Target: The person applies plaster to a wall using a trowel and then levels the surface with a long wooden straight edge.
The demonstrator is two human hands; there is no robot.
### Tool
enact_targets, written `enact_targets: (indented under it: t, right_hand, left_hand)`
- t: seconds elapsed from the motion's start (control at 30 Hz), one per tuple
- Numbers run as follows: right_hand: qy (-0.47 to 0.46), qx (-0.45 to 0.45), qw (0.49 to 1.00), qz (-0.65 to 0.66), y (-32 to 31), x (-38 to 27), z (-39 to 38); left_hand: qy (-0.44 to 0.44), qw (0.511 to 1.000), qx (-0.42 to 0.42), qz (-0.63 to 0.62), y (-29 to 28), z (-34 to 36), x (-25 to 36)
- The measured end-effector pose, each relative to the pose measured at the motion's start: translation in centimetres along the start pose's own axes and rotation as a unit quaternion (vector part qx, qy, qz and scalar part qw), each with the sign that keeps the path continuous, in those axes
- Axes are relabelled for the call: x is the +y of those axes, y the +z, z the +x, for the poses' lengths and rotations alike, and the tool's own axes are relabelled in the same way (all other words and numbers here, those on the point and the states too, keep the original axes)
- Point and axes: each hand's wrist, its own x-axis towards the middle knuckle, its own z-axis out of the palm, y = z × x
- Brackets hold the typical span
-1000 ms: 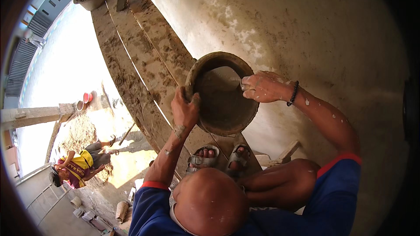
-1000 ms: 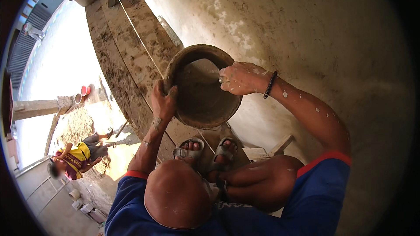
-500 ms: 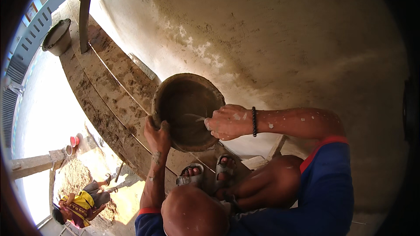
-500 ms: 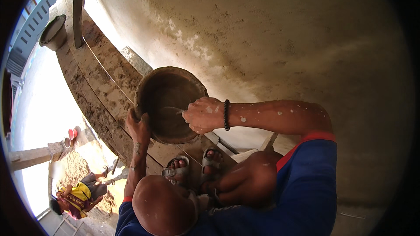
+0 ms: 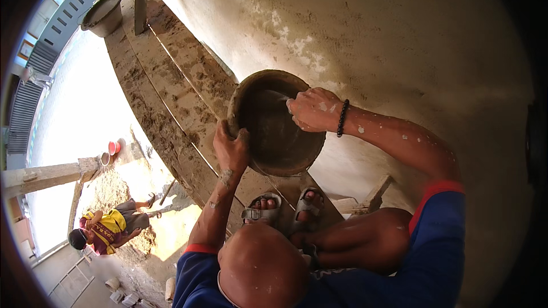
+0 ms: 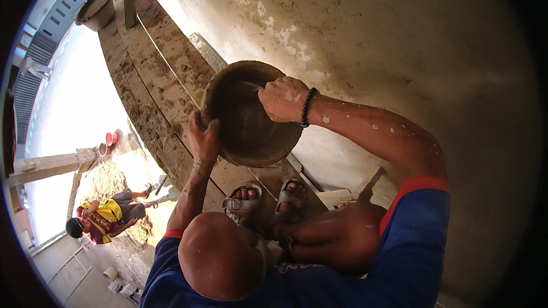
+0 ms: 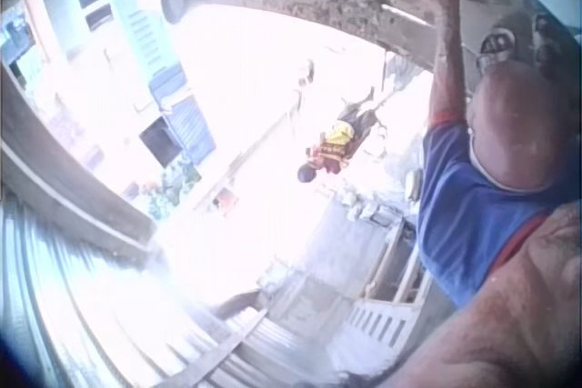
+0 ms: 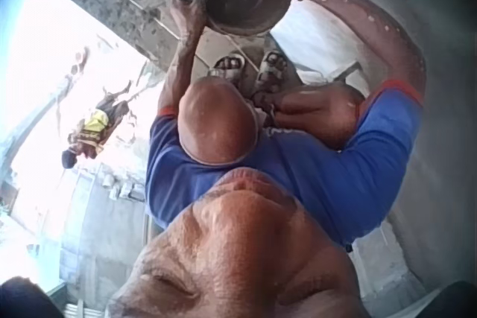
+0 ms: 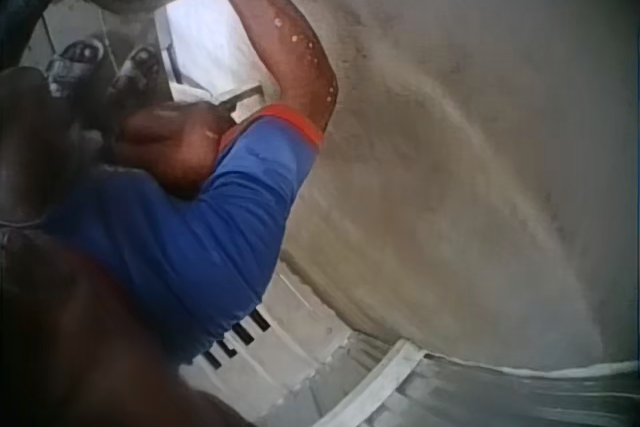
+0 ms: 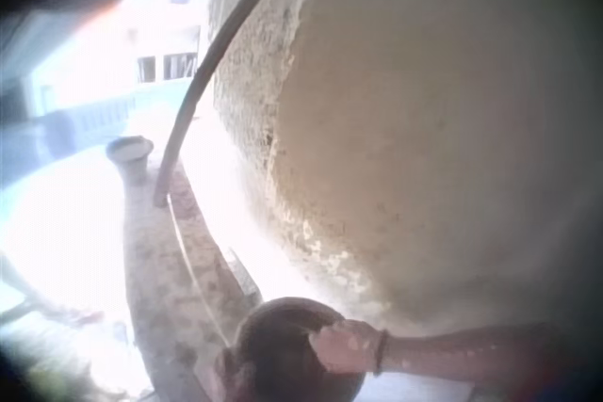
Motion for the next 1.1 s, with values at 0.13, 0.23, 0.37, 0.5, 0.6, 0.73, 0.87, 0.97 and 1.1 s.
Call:
enact_targets:
  t: [0.13, 0.23, 0.37, 0.5, 0.6, 0.73, 0.87, 0.97, 1.1]
  right_hand:
    - [0.038, 0.047, 0.992, -0.107, 0.2, -0.7, 0.2]
    - [0.103, -0.136, 0.982, -0.084, 1.6, -2.2, 0.5]
    - [0.028, -0.256, 0.961, -0.104, 1.6, -2.7, -0.2]
    - [-0.064, -0.278, 0.957, -0.048, -0.2, -2.9, 0.0]
    - [0.083, -0.445, 0.881, 0.138, -1.5, -3.7, 0.7]
    - [-0.057, -0.183, 0.962, 0.196, -3.3, -3.2, -1.0]
    - [0.071, -0.018, 0.997, 0.038, -3.0, -1.6, -2.2]
    - [0.114, -0.074, 0.99, -0.028, -0.2, -2.4, -1.4]
    - [0.027, -0.107, 0.994, 0.004, 3.3, -4.3, -2.9]
  left_hand:
    - [0.005, 1.0, 0.012, 0.013, 0.4, -0.3, 0.2]
    - [0.025, 0.999, 0.033, 0.001, 0.6, -0.6, 0.4]
    - [0.01, 0.999, 0.05, 0.014, 1.1, -1.6, 0.5]
    - [0.02, 0.997, 0.072, -0.004, 2.0, -2.4, 0.7]
    - [0.014, 0.995, 0.078, -0.065, 2.0, -2.5, 0.5]
    - [0.023, 0.996, 0.08, -0.027, 1.3, -2.2, 0.2]
    - [0.048, 0.996, 0.068, -0.016, 1.2, -2.0, 0.2]
    - [0.027, 0.996, 0.064, -0.059, 1.4, -1.9, 0.5]
    - [-0.005, 0.998, 0.056, -0.03, 1.5, -2.1, 0.9]
